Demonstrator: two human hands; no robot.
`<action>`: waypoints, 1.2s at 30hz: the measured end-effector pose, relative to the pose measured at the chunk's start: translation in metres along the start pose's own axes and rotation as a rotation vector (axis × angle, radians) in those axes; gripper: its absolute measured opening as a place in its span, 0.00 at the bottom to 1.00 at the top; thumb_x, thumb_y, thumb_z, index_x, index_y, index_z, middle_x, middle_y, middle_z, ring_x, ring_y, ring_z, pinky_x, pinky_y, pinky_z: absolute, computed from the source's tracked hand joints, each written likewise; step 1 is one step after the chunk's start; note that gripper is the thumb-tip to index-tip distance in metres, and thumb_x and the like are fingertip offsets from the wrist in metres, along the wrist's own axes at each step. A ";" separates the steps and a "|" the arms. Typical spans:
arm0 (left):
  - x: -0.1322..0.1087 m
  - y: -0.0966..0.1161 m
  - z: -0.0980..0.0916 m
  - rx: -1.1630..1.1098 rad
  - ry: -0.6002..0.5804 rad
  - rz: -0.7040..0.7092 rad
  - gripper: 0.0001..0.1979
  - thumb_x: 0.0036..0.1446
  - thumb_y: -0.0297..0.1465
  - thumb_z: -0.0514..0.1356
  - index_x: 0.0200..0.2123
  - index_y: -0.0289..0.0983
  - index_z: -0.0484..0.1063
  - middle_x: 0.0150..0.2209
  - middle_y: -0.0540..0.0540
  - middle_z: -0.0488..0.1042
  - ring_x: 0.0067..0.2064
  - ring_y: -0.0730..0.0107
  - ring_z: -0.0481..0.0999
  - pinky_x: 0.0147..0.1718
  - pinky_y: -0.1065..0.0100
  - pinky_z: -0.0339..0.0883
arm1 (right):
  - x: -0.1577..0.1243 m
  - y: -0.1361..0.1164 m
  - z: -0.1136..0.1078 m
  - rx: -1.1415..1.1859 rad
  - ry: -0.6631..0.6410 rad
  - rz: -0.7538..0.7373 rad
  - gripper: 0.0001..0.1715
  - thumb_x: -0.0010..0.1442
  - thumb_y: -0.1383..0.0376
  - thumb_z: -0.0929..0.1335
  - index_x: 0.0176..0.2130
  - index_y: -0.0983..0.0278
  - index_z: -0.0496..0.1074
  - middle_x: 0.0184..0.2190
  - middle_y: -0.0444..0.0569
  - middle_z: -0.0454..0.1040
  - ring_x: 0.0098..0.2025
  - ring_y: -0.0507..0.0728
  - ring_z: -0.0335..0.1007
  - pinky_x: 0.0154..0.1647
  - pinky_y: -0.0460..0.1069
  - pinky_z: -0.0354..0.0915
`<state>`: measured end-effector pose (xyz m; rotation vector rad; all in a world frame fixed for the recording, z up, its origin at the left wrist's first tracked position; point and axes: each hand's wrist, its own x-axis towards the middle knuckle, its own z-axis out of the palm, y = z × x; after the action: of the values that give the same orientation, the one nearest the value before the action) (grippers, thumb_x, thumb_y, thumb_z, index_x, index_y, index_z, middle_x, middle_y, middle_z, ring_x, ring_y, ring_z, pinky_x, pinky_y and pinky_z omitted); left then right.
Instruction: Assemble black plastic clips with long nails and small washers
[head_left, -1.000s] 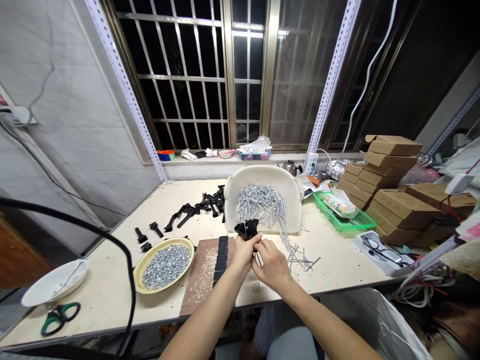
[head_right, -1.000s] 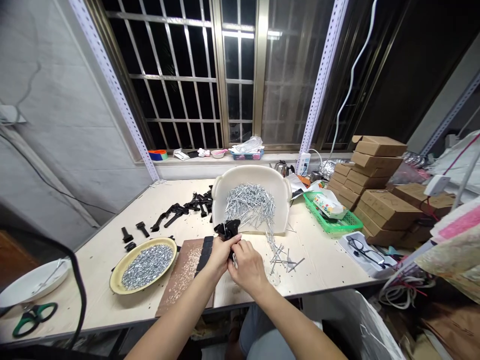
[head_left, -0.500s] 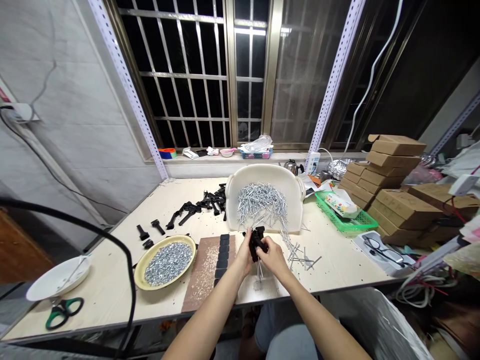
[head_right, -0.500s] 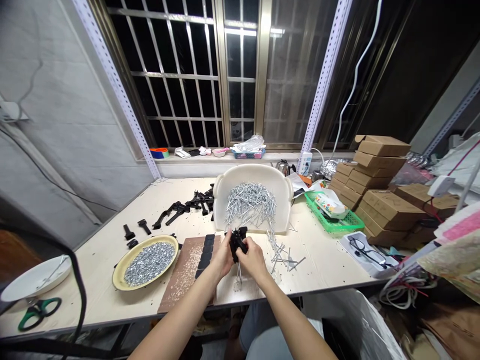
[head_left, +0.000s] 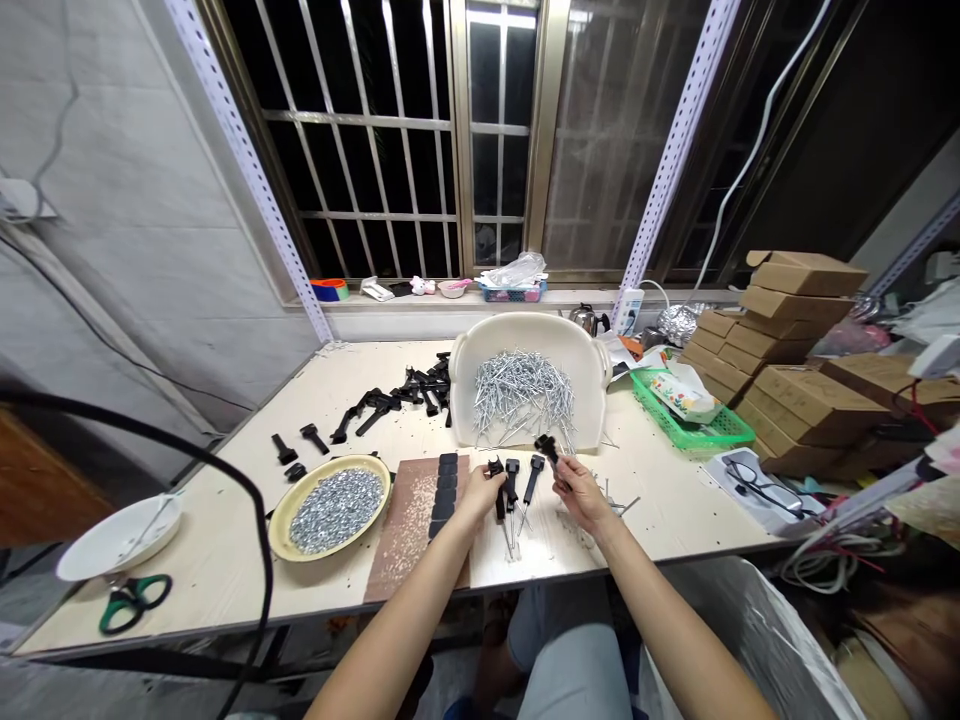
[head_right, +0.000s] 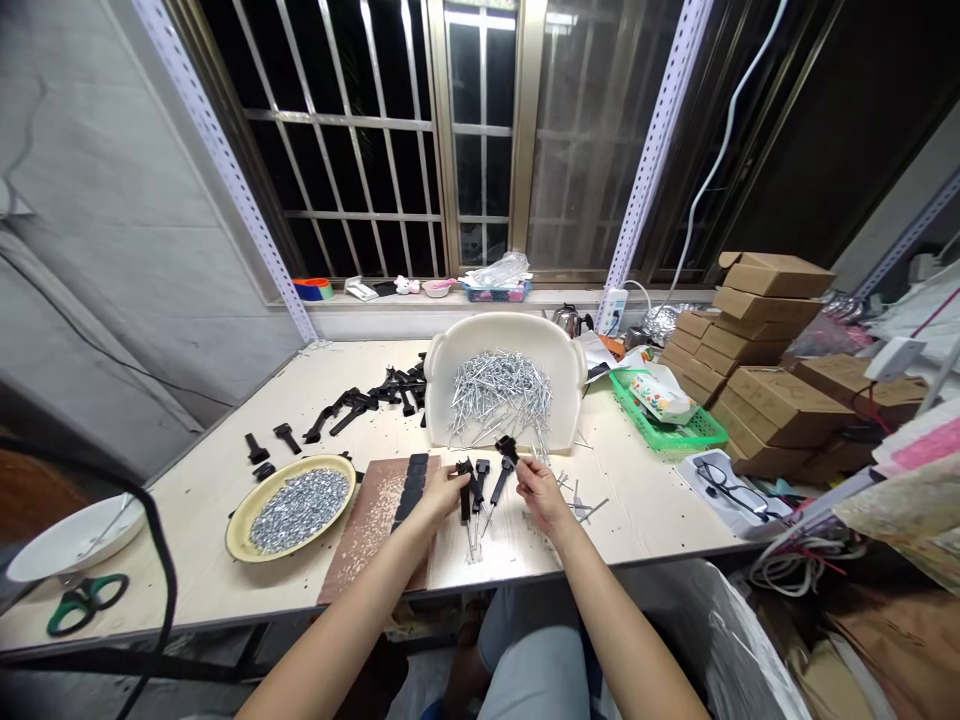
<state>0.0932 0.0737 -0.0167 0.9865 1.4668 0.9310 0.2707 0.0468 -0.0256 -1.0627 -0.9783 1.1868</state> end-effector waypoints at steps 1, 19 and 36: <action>-0.002 0.001 -0.002 0.028 0.019 0.047 0.20 0.44 0.31 0.62 0.43 0.34 0.66 0.43 0.37 0.72 0.46 0.58 0.71 0.43 0.62 0.62 | -0.002 -0.006 0.001 0.052 -0.028 0.007 0.23 0.44 0.47 0.70 0.34 0.61 0.68 0.25 0.42 0.66 0.23 0.49 0.57 0.24 0.45 0.59; -0.017 0.008 -0.178 0.848 0.624 0.331 0.18 0.53 0.34 0.51 0.44 0.30 0.68 0.44 0.31 0.70 0.45 0.49 0.69 0.40 0.55 0.63 | -0.013 -0.053 0.026 -0.197 -0.238 -0.197 0.17 0.50 0.62 0.69 0.40 0.62 0.65 0.33 0.47 0.71 0.34 0.54 0.67 0.34 0.48 0.65; -0.006 -0.010 -0.221 0.845 0.669 0.244 0.11 0.47 0.33 0.52 0.25 0.36 0.72 0.28 0.39 0.75 0.33 0.55 0.73 0.31 0.63 0.61 | -0.081 -0.022 -0.035 -1.266 -0.539 -0.223 0.31 0.40 0.79 0.58 0.44 0.61 0.66 0.54 0.50 0.59 0.54 0.57 0.59 0.50 0.50 0.57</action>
<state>-0.1265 0.0571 -0.0002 1.5743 2.4525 0.8523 0.2992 -0.0388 -0.0146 -1.5250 -2.3590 0.5750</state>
